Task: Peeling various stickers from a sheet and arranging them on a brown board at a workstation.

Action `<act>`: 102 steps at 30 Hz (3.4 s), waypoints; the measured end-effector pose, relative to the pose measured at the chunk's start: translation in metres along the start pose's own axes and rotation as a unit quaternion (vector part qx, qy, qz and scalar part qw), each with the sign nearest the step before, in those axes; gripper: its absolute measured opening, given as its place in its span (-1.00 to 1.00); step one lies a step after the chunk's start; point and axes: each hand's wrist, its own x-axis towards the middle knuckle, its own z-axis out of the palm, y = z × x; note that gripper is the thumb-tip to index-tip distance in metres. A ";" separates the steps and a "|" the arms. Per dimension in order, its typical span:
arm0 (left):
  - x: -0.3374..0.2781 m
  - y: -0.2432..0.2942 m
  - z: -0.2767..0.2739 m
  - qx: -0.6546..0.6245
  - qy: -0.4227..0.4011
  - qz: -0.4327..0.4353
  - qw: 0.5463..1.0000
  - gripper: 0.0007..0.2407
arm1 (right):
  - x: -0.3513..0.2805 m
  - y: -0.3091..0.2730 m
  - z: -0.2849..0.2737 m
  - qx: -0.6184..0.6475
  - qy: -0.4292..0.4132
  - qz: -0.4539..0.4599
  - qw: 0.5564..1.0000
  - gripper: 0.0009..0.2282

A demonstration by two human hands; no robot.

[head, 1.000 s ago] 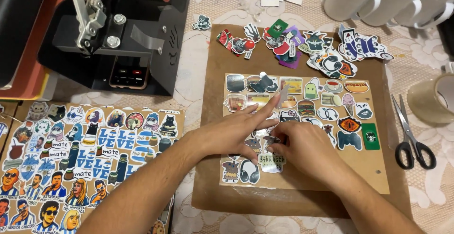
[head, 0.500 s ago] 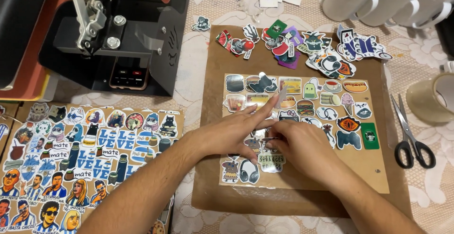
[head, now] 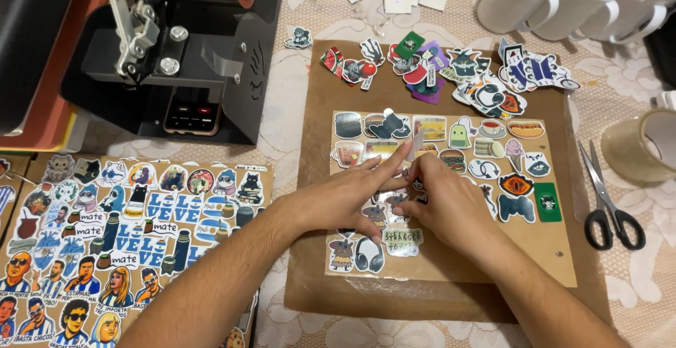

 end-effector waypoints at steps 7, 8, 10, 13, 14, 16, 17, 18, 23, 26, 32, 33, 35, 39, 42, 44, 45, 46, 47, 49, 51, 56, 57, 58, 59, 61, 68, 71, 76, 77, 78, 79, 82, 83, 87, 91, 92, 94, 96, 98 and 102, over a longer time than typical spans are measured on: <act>-0.002 0.009 -0.004 -0.049 0.021 -0.004 0.999 0.11 | -0.023 0.008 -0.003 0.002 0.052 -0.049 0.997 -0.80; -0.004 0.007 -0.002 -0.090 0.048 0.002 0.995 -0.03 | -0.031 0.007 -0.006 -0.018 0.035 -0.051 0.998 -0.80; -0.004 0.004 0.001 -0.132 0.073 0.009 0.988 -0.16 | -0.040 0.006 -0.002 -0.039 0.017 -0.051 0.998 -0.79; 0.003 0.002 0.005 -0.202 0.043 0.011 0.978 -0.21 | -0.044 0.010 0.012 -0.048 -0.042 -0.033 0.997 -0.66; 0.003 0.001 0.006 -0.155 0.019 -0.001 0.988 -0.19 | -0.042 0.011 0.016 -0.061 -0.038 -0.042 0.997 -0.68; 0.001 -0.002 0.007 -0.108 -0.003 -0.015 0.994 -0.15 | -0.038 0.009 0.019 -0.075 -0.037 -0.053 0.995 -0.69; 0.000 -0.003 0.007 -0.097 -0.005 -0.012 0.995 -0.15 | -0.037 0.006 0.018 -0.087 -0.052 -0.045 0.994 -0.70; 0.001 -0.005 0.006 -0.085 -0.006 -0.008 0.996 -0.14 | -0.034 0.004 0.016 -0.100 -0.066 -0.037 0.992 -0.71; 0.000 -0.004 0.005 -0.095 -0.018 -0.043 0.994 -0.13 | -0.028 -0.001 0.011 -0.107 -0.094 -0.003 0.990 -0.84; 0.000 -0.005 0.004 -0.104 -0.021 -0.046 0.993 -0.13 | -0.027 0.001 0.014 -0.099 -0.091 -0.014 0.991 -0.86; 0.002 -0.011 0.007 -0.104 -0.011 -0.009 0.994 -0.13 | -0.031 0.006 0.014 -0.077 -0.092 -0.068 0.990 -0.87; 0.002 -0.012 0.008 -0.105 -0.010 -0.005 0.994 -0.13 | -0.032 0.007 0.014 -0.079 -0.098 -0.073 0.989 -0.86; 0.003 -0.010 0.007 -0.102 -0.012 -0.005 0.995 -0.13 | -0.033 0.009 0.016 -0.078 -0.095 -0.086 0.989 -0.87; 0.003 -0.011 0.007 -0.090 -0.013 -0.005 0.996 -0.11 | -0.034 0.012 0.017 -0.083 -0.098 -0.104 0.986 -0.87; 0.004 -0.010 0.007 -0.101 -0.017 -0.012 0.995 -0.11 | -0.034 0.017 0.022 -0.080 -0.081 -0.124 0.986 -0.89; 0.004 -0.014 0.008 -0.096 -0.016 -0.004 0.995 -0.11 | -0.034 0.017 0.021 -0.082 -0.089 -0.119 0.985 -0.88; 0.004 -0.016 0.009 -0.091 -0.014 0.005 0.996 -0.11 | -0.034 0.017 0.020 -0.085 -0.098 -0.115 0.985 -0.87; 0.003 -0.013 0.007 -0.091 -0.014 0.005 0.996 -0.11 | -0.035 0.015 0.017 -0.085 -0.098 -0.115 0.985 -0.87; 0.003 -0.010 0.006 -0.092 -0.018 -0.005 0.996 -0.12 | -0.037 0.012 0.014 -0.078 -0.111 -0.114 0.984 -0.88; 0.003 -0.007 0.004 -0.093 -0.021 -0.014 0.995 -0.12 | -0.037 0.012 0.010 -0.071 -0.123 -0.114 0.983 -0.89; 0.003 -0.007 0.005 -0.085 -0.021 -0.017 0.996 -0.12 | -0.036 0.015 0.011 -0.097 -0.102 -0.082 0.987 -0.88; 0.003 -0.009 0.006 -0.091 -0.018 -0.013 0.996 -0.13 | -0.030 0.013 0.007 -0.106 -0.099 -0.052 0.988 -0.87; 0.003 -0.008 0.005 -0.093 -0.019 -0.013 0.995 -0.12 | -0.028 0.013 0.008 -0.110 -0.100 -0.052 0.988 -0.86; 0.003 -0.007 0.005 -0.093 -0.019 -0.013 0.995 -0.12 | -0.027 0.014 0.009 -0.110 -0.100 -0.052 0.987 -0.86; 0.003 -0.006 0.005 -0.095 -0.020 -0.018 0.995 -0.13 | -0.026 0.014 0.011 -0.107 -0.091 -0.052 0.989 -0.86; 0.002 -0.006 0.005 -0.097 -0.020 -0.023 0.995 -0.13 | -0.025 0.016 0.016 -0.104 -0.082 -0.052 0.990 -0.85; -0.003 0.018 -0.004 -0.064 0.007 0.010 0.998 -0.19 | -0.029 0.001 0.000 -0.082 -0.016 -0.023 0.996 -0.72; -0.002 -0.007 0.008 -0.102 0.027 0.012 0.994 -0.22 | -0.032 0.004 0.001 -0.060 0.018 -0.029 0.998 -0.61; 0.003 -0.026 0.015 -0.287 0.086 0.029 0.954 -0.36 | -0.033 0.027 -0.012 0.057 0.141 -0.059 0.987 -0.61; 0.002 -0.028 0.016 -0.362 0.083 0.036 0.928 -0.42 | -0.031 0.033 -0.016 0.126 0.193 -0.088 0.969 -0.65; 0.003 -0.029 0.018 -0.437 0.076 0.044 0.895 -0.47 | -0.032 0.040 -0.020 0.194 0.245 -0.112 0.943 -0.68; 0.002 -0.025 0.015 -0.437 0.073 0.044 0.895 -0.47 | -0.033 0.032 -0.025 0.195 0.246 -0.109 0.943 -0.68; 0.002 -0.016 0.013 -0.464 0.047 0.040 0.884 -0.45 | -0.039 0.020 -0.035 0.270 0.223 -0.140 0.926 -0.78; 0.003 -0.016 0.014 -0.457 0.042 0.042 0.887 -0.46 | -0.039 0.020 -0.035 0.272 0.217 -0.145 0.926 -0.85; 0.005 -0.005 0.014 -0.423 0.033 0.051 0.904 -0.49 | -0.043 0.027 -0.030 0.285 0.187 -0.137 0.930 -0.97; 0.005 0.017 0.006 -0.408 0.042 0.039 0.911 -0.37 | -0.052 0.040 -0.011 0.326 0.172 -0.088 0.925 -0.94; 0.005 0.022 0.004 -0.372 0.045 0.023 0.927 -0.35 | -0.057 0.040 -0.006 0.368 0.152 -0.051 0.916 -0.88; 0.002 0.038 -0.005 -0.336 0.047 0.007 0.941 -0.33 | -0.066 0.038 0.010 0.408 0.131 -0.014 0.904 -0.82; -0.006 0.058 -0.017 -0.106 0.030 -0.064 0.992 -0.48 | -0.074 0.035 0.032 0.485 0.069 0.050 0.871 -0.75; -0.017 0.075 -0.009 0.024 -0.036 -0.140 0.989 -0.53 | -0.078 0.035 0.041 0.489 0.041 0.056 0.870 -0.77; -0.050 0.090 0.026 0.193 -0.094 -0.197 0.957 -0.86 | -0.078 0.038 0.058 0.443 0.030 0.059 0.894 -0.78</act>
